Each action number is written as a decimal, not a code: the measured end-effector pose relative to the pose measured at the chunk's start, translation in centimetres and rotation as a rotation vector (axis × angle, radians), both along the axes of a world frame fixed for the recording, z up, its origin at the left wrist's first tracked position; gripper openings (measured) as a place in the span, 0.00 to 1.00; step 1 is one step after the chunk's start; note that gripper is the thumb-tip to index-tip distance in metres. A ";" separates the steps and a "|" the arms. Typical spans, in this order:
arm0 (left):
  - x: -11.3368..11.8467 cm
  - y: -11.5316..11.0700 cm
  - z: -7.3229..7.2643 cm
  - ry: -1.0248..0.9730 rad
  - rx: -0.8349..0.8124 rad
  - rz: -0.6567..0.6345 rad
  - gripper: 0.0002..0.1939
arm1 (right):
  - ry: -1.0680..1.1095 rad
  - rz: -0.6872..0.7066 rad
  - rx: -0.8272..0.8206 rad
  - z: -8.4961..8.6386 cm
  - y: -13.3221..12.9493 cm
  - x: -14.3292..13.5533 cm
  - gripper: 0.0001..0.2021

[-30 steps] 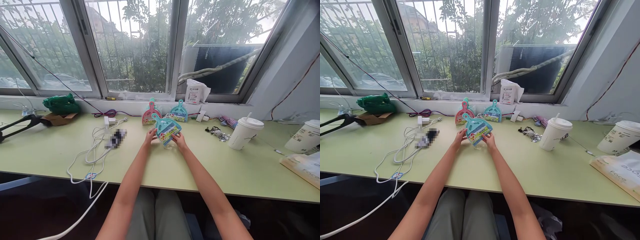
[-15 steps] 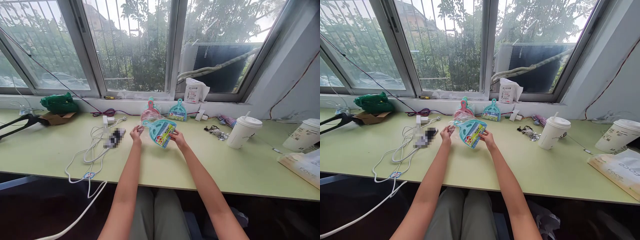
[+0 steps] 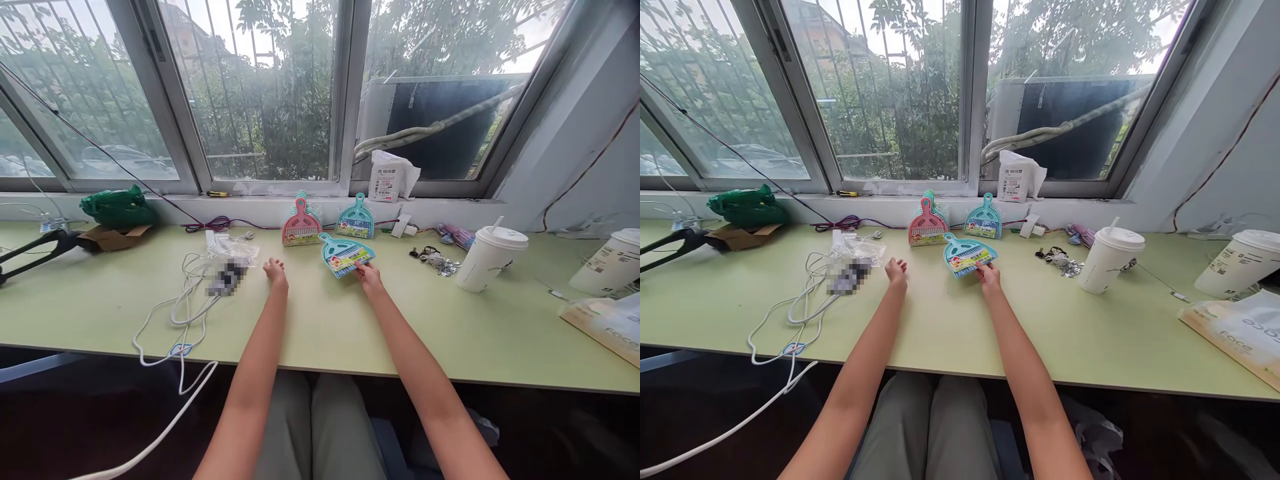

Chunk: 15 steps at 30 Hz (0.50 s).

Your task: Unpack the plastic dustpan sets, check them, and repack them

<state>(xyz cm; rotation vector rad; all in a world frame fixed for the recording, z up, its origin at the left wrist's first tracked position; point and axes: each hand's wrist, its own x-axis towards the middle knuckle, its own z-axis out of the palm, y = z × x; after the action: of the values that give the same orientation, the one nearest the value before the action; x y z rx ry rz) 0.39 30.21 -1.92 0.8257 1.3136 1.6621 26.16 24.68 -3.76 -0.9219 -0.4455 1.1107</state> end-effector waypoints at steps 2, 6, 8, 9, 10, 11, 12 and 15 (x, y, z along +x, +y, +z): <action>1.4 -0.2 -0.2 -0.065 -0.086 -0.191 0.25 | -0.023 0.052 0.012 0.3 -0.3 -0.7 0.10; 4.5 -1.3 -0.9 -0.077 -0.105 -0.681 0.26 | -0.121 0.183 0.072 1.1 -0.9 -2.0 0.11; 5.3 -1.7 -1.1 -0.052 -0.054 -0.687 0.24 | -0.214 0.265 0.048 1.3 -1.0 -2.3 0.09; 5.5 -1.7 -1.1 -0.050 -0.034 -0.629 0.22 | -0.268 0.311 0.002 1.3 -1.0 -2.3 0.07; 5.4 -1.6 -1.1 -0.051 -0.020 -0.548 0.20 | -0.317 0.350 -0.061 1.2 -0.9 -2.1 0.05; 5.1 -1.4 -1.1 -0.050 -0.009 -0.463 0.19 | -0.354 0.368 -0.122 1.1 -0.8 -1.7 0.03; 4.8 -1.2 -1.0 -0.045 0.003 -0.387 0.17 | -0.369 0.343 -0.162 1.0 -0.7 -1.1 0.02; 3.6 -0.6 -0.8 -0.029 0.098 -0.289 0.15 | -0.286 0.018 -0.162 0.6 -0.6 1.7 0.04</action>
<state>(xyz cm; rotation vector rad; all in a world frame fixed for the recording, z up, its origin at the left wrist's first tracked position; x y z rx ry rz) 4.01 29.60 -2.75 0.9953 1.0442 1.5110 27.88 24.12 -3.14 -1.2290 -0.6045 1.0456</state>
